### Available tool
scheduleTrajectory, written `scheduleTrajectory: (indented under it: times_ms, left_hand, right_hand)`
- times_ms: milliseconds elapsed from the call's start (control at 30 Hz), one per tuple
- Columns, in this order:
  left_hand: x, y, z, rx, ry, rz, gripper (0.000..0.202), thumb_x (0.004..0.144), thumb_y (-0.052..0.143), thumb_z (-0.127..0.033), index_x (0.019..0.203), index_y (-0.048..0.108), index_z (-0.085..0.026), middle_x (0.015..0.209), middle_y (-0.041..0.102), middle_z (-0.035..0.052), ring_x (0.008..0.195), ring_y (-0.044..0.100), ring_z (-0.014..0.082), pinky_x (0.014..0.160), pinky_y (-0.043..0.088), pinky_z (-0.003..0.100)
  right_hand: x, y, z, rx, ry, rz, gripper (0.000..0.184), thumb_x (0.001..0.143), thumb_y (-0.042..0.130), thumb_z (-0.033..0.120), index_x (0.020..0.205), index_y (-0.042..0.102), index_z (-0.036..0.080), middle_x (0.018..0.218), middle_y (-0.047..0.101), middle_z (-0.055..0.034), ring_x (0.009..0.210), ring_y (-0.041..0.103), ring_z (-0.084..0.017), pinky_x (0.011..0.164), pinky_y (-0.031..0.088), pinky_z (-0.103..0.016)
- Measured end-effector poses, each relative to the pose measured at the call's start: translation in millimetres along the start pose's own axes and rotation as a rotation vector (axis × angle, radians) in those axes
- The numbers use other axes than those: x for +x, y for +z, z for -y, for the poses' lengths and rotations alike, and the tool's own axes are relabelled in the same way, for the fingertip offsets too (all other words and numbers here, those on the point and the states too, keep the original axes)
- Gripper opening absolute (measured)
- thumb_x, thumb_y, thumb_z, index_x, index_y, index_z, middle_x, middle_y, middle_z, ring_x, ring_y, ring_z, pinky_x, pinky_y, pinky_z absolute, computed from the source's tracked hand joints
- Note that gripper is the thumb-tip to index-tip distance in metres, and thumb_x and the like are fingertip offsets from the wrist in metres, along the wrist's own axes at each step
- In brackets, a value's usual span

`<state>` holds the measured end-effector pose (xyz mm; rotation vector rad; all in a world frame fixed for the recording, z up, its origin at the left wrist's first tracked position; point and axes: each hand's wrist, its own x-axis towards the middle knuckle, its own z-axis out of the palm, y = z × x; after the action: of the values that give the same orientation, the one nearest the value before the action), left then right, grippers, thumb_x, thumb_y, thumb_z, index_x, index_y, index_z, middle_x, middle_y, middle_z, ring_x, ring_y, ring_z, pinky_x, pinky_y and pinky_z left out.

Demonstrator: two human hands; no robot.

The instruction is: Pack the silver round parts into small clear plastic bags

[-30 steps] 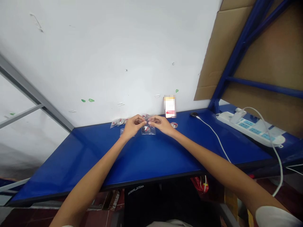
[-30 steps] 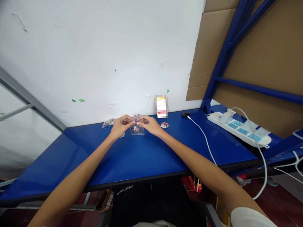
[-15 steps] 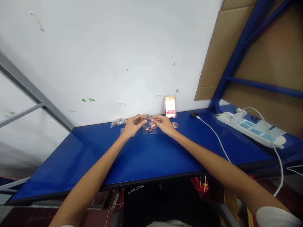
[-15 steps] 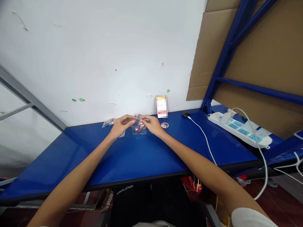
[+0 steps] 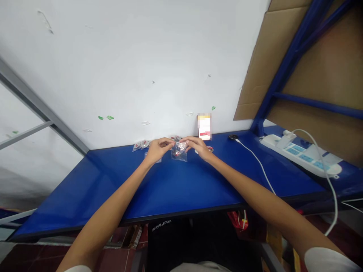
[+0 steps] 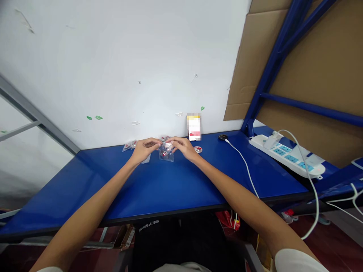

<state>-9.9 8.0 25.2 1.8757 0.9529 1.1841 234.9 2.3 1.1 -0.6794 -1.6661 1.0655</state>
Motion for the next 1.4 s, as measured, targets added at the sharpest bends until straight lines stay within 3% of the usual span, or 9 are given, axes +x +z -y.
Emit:
scheduleTrajectory:
  times_ms: [133, 333, 600, 800, 933, 1100, 1200, 1300, 1400]
  left_hand:
    - [1.2, 4.4, 7.6, 0.055, 0.049, 0.013, 0.032, 0.088, 0.082, -0.041, 0.109, 0.078, -0.017, 0.101, 0.080, 0.0107, 0.096, 0.075, 0.0253, 0.089, 0.059, 0.038]
    - [1.1, -0.4, 17.2, 0.246, 0.093, 0.059, 0.025, 0.094, 0.075, -0.043, 0.107, 0.077, -0.021, 0.097, 0.080, 0.0075, 0.086, 0.075, 0.0239, 0.080, 0.059, 0.037]
    - [-1.0, 0.6, 20.9, 0.324, 0.166, 0.100, 0.020, 0.096, 0.067, -0.037, 0.105, 0.079, -0.023, 0.097, 0.079, 0.0058, 0.085, 0.073, 0.0224, 0.080, 0.058, 0.035]
    - [0.3, -2.7, 19.9, 0.146, 0.122, 0.118, 0.018, 0.091, 0.069, -0.030, 0.099, 0.082, -0.021, 0.104, 0.079, 0.0091, 0.096, 0.075, 0.0257, 0.090, 0.060, 0.039]
    - [0.9, -6.3, 16.2, 0.125, 0.107, 0.185, 0.020, 0.092, 0.067, -0.033, 0.092, 0.084, -0.021, 0.115, 0.078, 0.0110, 0.103, 0.074, 0.0265, 0.090, 0.060, 0.039]
    - [0.1, 0.2, 21.2, 0.144, -0.022, 0.158, 0.033, 0.087, 0.080, -0.045, 0.111, 0.080, -0.022, 0.114, 0.079, 0.0097, 0.092, 0.074, 0.0240, 0.080, 0.060, 0.035]
    - [1.2, 2.9, 26.7, 0.128, -0.033, 0.219, 0.029, 0.090, 0.078, -0.046, 0.104, 0.082, -0.021, 0.100, 0.080, 0.0085, 0.087, 0.074, 0.0238, 0.077, 0.060, 0.035]
    - [3.5, 1.1, 30.2, 0.121, -0.042, 0.151, 0.029, 0.089, 0.077, -0.046, 0.099, 0.082, -0.020, 0.093, 0.080, 0.0083, 0.078, 0.073, 0.0233, 0.070, 0.059, 0.035]
    - [5.0, -0.6, 32.1, 0.134, -0.037, 0.074, 0.029, 0.088, 0.079, -0.045, 0.099, 0.082, -0.019, 0.095, 0.081, 0.0091, 0.081, 0.074, 0.0247, 0.073, 0.060, 0.036]
  right_hand:
    - [2.9, 3.5, -14.0, -0.072, 0.031, -0.057, 0.035, 0.090, 0.081, 0.045, 0.117, 0.070, 0.023, 0.096, 0.081, -0.0051, 0.083, 0.079, -0.023, 0.076, 0.064, -0.036]
    - [4.9, 1.8, -22.3, -0.151, -0.012, -0.063, 0.030, 0.092, 0.077, 0.036, 0.119, 0.075, 0.022, 0.102, 0.083, -0.0075, 0.095, 0.080, -0.024, 0.089, 0.064, -0.040]
    - [6.3, -9.0, -29.4, -0.277, 0.001, 0.038, 0.015, 0.092, 0.070, 0.030, 0.101, 0.078, 0.022, 0.092, 0.080, -0.0046, 0.075, 0.077, -0.021, 0.063, 0.061, -0.031]
    - [5.5, -7.5, -22.3, -0.298, -0.075, 0.032, 0.019, 0.091, 0.063, 0.023, 0.103, 0.078, 0.022, 0.100, 0.080, -0.0040, 0.085, 0.076, -0.021, 0.078, 0.061, -0.034]
    - [3.1, -3.5, -18.8, -0.350, -0.147, 0.003, 0.016, 0.092, 0.061, 0.022, 0.091, 0.077, 0.022, 0.105, 0.080, -0.0054, 0.092, 0.075, -0.022, 0.079, 0.059, -0.034]
    - [1.4, -3.7, -22.1, -0.434, -0.277, 0.011, 0.022, 0.095, 0.061, 0.019, 0.091, 0.081, 0.026, 0.108, 0.081, -0.0049, 0.097, 0.077, -0.025, 0.086, 0.059, -0.038]
    - [1.2, -5.4, -26.1, -0.447, -0.230, -0.011, 0.026, 0.096, 0.060, 0.020, 0.093, 0.085, 0.029, 0.111, 0.083, -0.0029, 0.083, 0.078, -0.024, 0.084, 0.062, -0.041]
    - [1.4, -5.9, -28.3, -0.413, -0.143, -0.078, 0.027, 0.095, 0.061, 0.021, 0.098, 0.087, 0.030, 0.112, 0.083, -0.0017, 0.068, 0.077, -0.021, 0.079, 0.065, -0.043]
    - [1.4, -5.7, -25.0, -0.400, -0.124, -0.059, 0.030, 0.095, 0.059, 0.019, 0.101, 0.087, 0.029, 0.116, 0.083, -0.0018, 0.074, 0.079, -0.023, 0.081, 0.065, -0.042]
